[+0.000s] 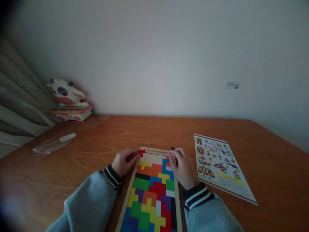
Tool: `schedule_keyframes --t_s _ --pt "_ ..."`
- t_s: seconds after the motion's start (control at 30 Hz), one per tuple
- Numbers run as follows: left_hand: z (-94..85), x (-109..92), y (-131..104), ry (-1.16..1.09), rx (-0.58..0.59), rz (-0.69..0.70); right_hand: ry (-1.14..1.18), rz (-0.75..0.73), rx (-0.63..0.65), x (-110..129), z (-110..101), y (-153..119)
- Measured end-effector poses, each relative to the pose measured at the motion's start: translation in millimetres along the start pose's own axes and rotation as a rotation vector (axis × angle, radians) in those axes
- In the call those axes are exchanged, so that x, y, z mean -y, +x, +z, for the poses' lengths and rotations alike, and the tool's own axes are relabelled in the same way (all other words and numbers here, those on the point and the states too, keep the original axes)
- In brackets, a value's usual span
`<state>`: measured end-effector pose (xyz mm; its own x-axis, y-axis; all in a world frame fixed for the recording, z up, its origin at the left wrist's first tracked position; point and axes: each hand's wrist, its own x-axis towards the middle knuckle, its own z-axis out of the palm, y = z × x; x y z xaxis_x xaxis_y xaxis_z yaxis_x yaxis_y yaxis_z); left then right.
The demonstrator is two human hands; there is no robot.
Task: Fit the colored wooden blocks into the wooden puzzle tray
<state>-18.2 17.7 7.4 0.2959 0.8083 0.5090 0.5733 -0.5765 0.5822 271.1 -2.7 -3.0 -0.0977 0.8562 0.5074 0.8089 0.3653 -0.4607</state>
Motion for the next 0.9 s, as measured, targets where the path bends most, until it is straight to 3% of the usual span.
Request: schedule_keyframes --t_s 0.2,0.4,0.57,0.73,0.9 --pt "-2.3 -5.8 1.5 0.024 0.014 0.017 0.05 -0.006 -0.013 -18.9 1.9 1.0" --pt "-3.7 -4.8 1.5 0.005 0.026 -0.006 0.035 -0.029 -0.035 -18.1 6.6 -0.5" --pt "-11.7 -1.1 -3.5 -0.011 -0.068 -0.038 0.005 -0.04 -0.046 -23.7 7.5 -6.0" --pt "-21.1 7.1 -8.2 -0.115 -0.24 -0.234 -0.041 -0.043 -0.021 -27.3 10.0 -12.3" --pt "-25.0 4.6 -13.3 -0.096 -0.251 -0.265 -0.171 0.015 -0.085 -27.5 6.9 -17.0"
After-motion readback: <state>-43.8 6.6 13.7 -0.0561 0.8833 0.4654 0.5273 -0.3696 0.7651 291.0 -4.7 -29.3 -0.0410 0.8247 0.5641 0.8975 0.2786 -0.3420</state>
